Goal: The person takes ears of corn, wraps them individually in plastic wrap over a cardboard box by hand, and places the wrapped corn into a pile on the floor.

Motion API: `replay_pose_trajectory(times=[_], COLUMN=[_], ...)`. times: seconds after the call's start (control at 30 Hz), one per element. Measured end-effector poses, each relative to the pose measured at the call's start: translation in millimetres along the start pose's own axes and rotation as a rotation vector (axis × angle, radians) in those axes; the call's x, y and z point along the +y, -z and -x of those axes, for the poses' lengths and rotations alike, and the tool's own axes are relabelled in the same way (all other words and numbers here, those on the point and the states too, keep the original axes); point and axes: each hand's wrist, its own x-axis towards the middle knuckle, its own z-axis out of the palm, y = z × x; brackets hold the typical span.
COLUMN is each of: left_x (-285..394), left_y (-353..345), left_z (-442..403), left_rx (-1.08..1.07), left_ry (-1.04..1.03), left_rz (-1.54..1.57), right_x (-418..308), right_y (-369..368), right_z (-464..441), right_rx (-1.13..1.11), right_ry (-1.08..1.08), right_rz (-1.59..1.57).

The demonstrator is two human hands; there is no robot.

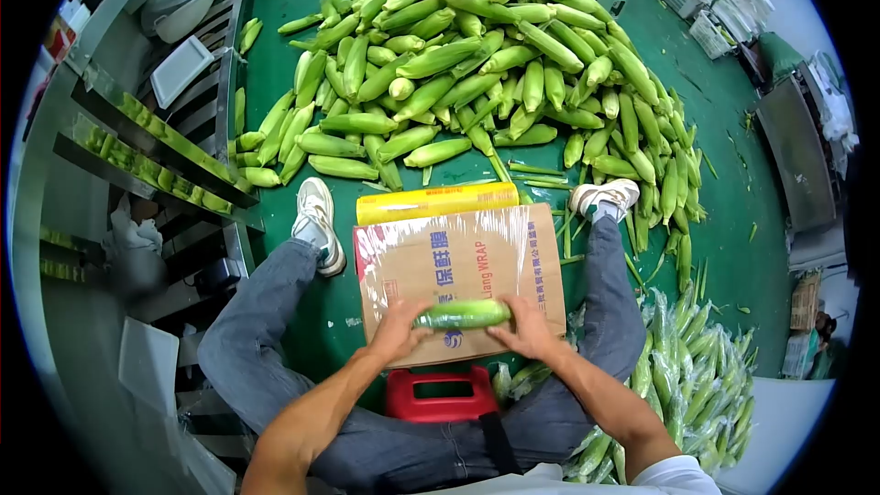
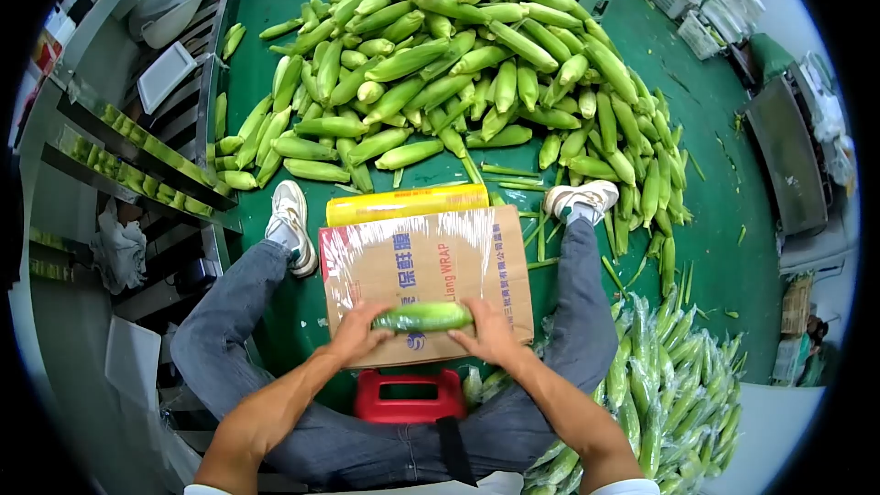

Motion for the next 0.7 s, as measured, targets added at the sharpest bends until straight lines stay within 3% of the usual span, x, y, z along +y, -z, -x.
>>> replay_pose_trajectory(times=[0.13, 0.2, 0.23, 0.3, 0.37, 0.5, 0.6, 0.63, 0.7], left_x=[6.3, 16.8, 19.9, 9.8, 33.7, 28.0, 2.1, 6.6, 11.1], left_y=[-14.1, -10.1, -7.3, 7.0, 29.2, 9.0, 1.9, 2.9, -4.7], left_z=[41.5, 27.0, 15.7, -39.5, -76.9, -111.0, -136.2, -129.2, -110.5], left_rx=[-0.086, 0.021, 0.066, 0.442, 0.395, 0.319, 0.204, 0.153, -0.116], left_ry=[0.032, 0.054, 0.066, 0.158, 0.045, -0.256, -0.16, -0.147, -0.059], left_rz=[0.062, -0.333, -0.53, -0.679, -0.499, -0.469, -0.456, -0.327, -0.325], right_x=[8.5, 22.5, 4.9, 16.2, 17.0, -2.2, -0.3, -1.1, -12.3], right_y=[-0.3, -4.3, 5.7, 7.2, 21.9, 28.0, 18.5, 16.7, 15.6], right_z=[24.9, 10.1, -17.7, -83.2, -138.2, -184.7, -176.5, -168.6, -158.1], right_rx=[-0.33, -0.421, -0.465, -0.217, 0.109, -0.107, -0.139, -0.153, -0.153], right_ry=[-0.001, 0.014, -0.112, -0.155, 0.044, 0.079, 0.146, 0.161, 0.238], right_rz=[0.051, 0.085, 0.261, 0.551, 0.513, 0.173, 0.145, 0.167, 0.267])
